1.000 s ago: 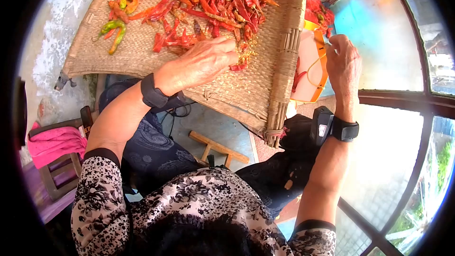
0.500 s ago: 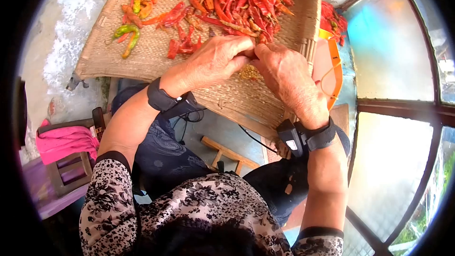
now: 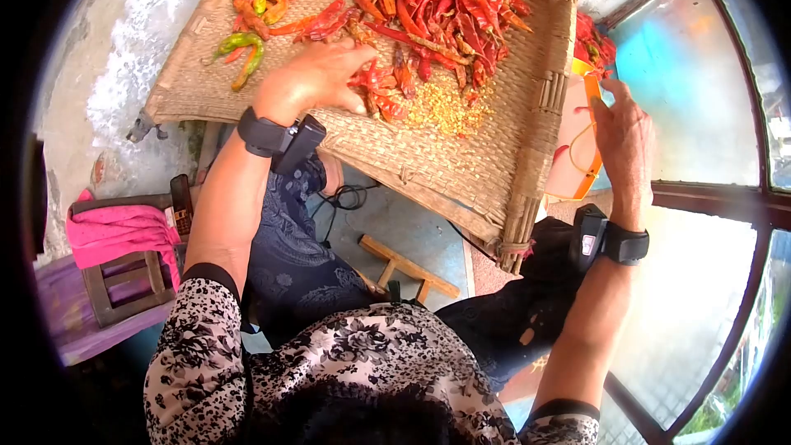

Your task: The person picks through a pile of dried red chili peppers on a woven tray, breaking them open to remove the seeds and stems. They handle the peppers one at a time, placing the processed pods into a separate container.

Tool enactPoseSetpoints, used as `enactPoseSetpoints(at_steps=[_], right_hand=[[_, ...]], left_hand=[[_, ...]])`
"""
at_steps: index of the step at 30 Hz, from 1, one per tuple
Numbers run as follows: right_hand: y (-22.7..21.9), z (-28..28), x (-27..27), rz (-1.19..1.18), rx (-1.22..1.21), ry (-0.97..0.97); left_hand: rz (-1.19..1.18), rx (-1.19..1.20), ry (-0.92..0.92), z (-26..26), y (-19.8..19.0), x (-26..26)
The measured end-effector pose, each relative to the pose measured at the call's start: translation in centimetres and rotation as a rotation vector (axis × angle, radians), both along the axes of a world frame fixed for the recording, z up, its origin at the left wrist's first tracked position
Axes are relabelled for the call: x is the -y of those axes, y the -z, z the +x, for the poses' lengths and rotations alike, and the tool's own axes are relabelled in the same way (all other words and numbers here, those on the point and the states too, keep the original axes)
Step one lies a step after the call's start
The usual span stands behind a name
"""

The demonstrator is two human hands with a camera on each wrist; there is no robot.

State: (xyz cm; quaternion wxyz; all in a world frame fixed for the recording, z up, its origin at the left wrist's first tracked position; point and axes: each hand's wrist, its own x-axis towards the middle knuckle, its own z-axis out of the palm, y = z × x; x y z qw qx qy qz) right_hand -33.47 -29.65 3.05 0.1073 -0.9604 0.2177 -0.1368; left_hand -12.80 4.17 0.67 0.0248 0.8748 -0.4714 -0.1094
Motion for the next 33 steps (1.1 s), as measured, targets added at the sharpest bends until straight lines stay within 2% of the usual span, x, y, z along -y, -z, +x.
enactPoseSetpoints(at_steps=[1, 3, 4, 5, 7, 9, 11, 12, 13, 15, 16, 20, 22, 26, 29, 31, 33], right_hand=[[-0.1, 0.3, -0.5, -0.004, -0.002, 0.004], [-0.3, 0.8, -1.8, 0.051, 0.084, -0.051], [-0.3, 1.1, -2.4, 0.041, 0.142, -0.114], [-0.4, 1.4, -3.1, 0.038, 0.141, -0.105], [-0.6, 2.1, -4.4, 0.078, 0.194, -0.232], [-0.2, 2.8, -5.6, 0.097, 0.228, -0.303], [-0.9, 3.2, -7.0, 0.17, 0.161, -0.375], [-0.9, 3.5, -7.6, 0.225, 0.14, -0.383], [-0.9, 3.8, -8.0, 0.28, 0.12, -0.392], [-0.8, 4.3, -8.7, 0.244, 0.154, -0.406], [-1.0, 4.5, -9.0, 0.252, 0.135, -0.396], [-1.1, 5.2, -9.7, 0.233, 0.178, -0.415], [-0.4, 5.6, -9.8, 0.228, 0.252, -0.488], [0.4, 5.9, -9.7, 0.172, 0.217, -0.497], [-0.4, 5.4, -8.4, 0.121, 0.235, -0.416], [-0.6, 5.0, -6.2, 0.084, 0.305, -0.248], [-1.4, 4.1, -4.5, 0.162, 0.332, -0.106]], left_hand=[[-0.004, -0.002, 0.004, -0.2, 0.6, 0.7], [-0.19, -0.046, 0.083, -0.7, 1.4, 2.3], [-0.288, -0.096, 0.11, -1.3, 0.9, 3.1], [-0.289, -0.097, 0.12, -1.4, 0.9, 3.9], [-0.489, -0.146, 0.182, -1.5, 0.8, 5.4], [-0.551, -0.163, 0.195, -2.0, 0.2, 6.6], [-0.708, -0.275, 0.158, -2.3, -0.2, 7.7], [-0.768, -0.22, 0.175, -2.6, -0.5, 8.1], [-0.772, -0.22, 0.182, -2.7, -0.8, 8.3], [-0.654, -0.306, 0.03, -3.1, -1.8, 8.6], [-0.745, -0.28, 0.094, -3.1, -1.5, 8.8], [-0.75, -0.397, 0.061, -3.5, -1.9, 8.7], [-0.766, -0.364, 0.096, -3.8, -1.8, 8.6], [-0.729, -0.277, 0.097, -3.6, -1.8, 8.1], [-0.689, -0.2, 0.038, -2.8, -1.8, 7.6], [-0.609, -0.157, 0.018, -2.3, -2.3, 7.0], [-0.655, -0.122, 0.041, -2.3, -1.5, 7.0]])
